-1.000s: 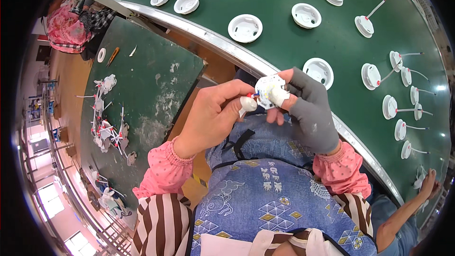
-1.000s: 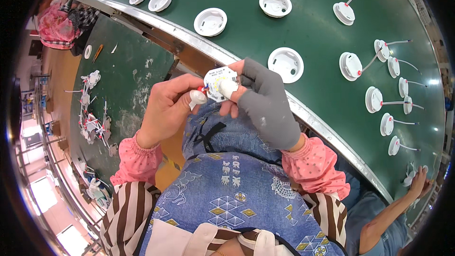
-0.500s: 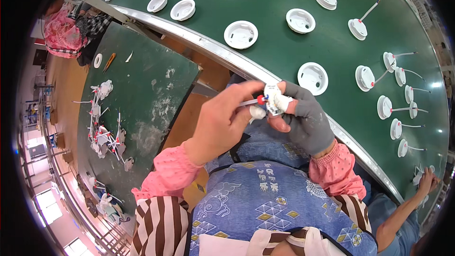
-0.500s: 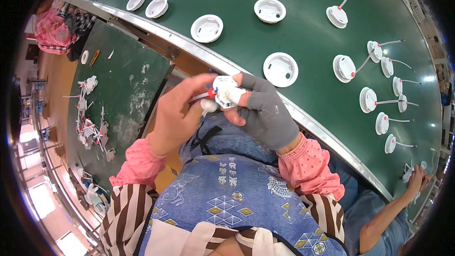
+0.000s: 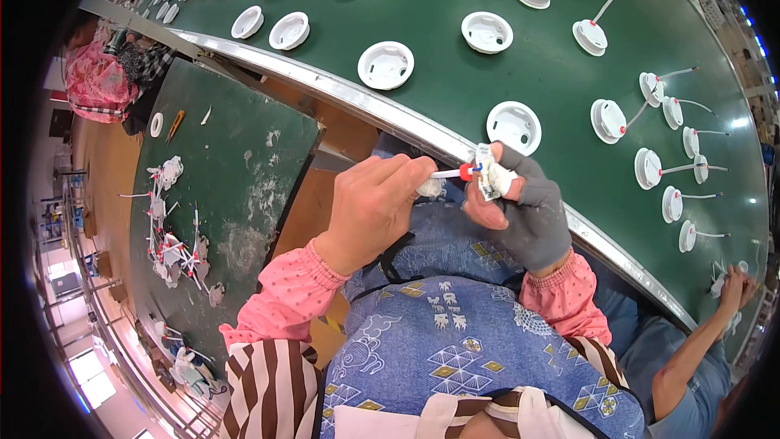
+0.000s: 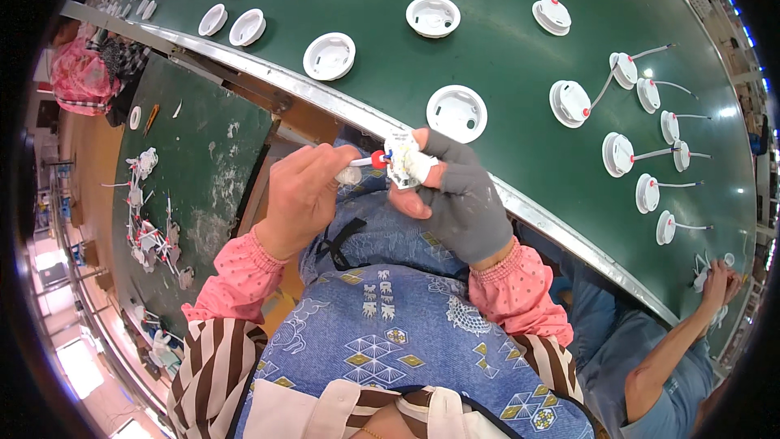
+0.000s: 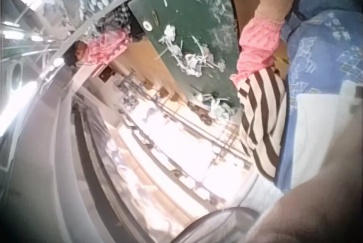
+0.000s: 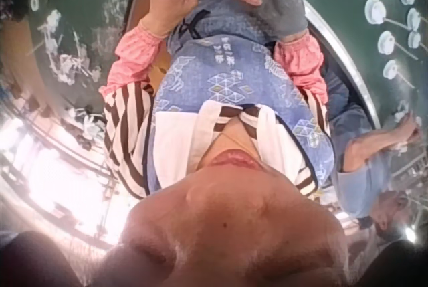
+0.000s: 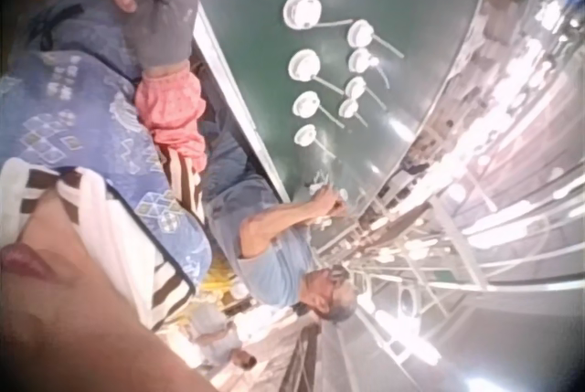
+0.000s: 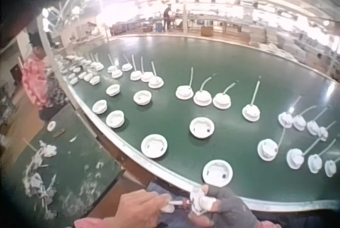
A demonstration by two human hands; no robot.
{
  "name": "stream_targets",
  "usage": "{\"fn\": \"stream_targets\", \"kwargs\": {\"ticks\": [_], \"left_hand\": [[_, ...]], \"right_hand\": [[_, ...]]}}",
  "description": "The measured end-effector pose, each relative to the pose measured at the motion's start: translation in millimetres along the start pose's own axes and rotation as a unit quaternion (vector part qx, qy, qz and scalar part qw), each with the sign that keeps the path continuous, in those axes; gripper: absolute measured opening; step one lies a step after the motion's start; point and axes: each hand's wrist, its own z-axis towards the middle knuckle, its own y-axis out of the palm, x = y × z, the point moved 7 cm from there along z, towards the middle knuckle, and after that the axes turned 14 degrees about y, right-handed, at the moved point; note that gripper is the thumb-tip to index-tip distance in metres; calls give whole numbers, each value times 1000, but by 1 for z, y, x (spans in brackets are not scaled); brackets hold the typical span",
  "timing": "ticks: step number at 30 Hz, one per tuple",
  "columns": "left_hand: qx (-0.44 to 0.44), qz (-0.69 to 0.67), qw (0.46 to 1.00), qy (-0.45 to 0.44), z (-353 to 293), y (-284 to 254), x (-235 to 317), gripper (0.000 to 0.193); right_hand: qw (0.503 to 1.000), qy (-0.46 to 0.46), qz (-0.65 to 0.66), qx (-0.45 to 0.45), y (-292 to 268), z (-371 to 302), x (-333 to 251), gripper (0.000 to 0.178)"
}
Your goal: The person assembles light fixtures by threading the wires of LED components through plastic bases, pressing the components into the bases by hand, and placing the assembled units on the conveyor belt.
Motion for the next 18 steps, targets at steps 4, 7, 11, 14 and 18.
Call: {"fn": "stream_targets", "kwargs": {"ticks": [4,7,11,14,18], "left_hand": [[-75,54,995,22,0,-7,-3,25],[5,69,998,7,-9,-10,0,29],[27,40,999,-18,-15,-2,-6,36],[42,14,997,-65,-14,5,-7,18],[43,-285,917,-276,-20,49,-11,17]], "right_hand": [[997,-70,10,-29,-18,-10,-17,26],[996,-69,25,-42,-19,-16,-16,24],[996,-94,13,4,-20,-27,-20,25],[995,-86,22,35,-27,-34,-17,27],[991,-128,13,19,-36,-52,-19,32]]}}
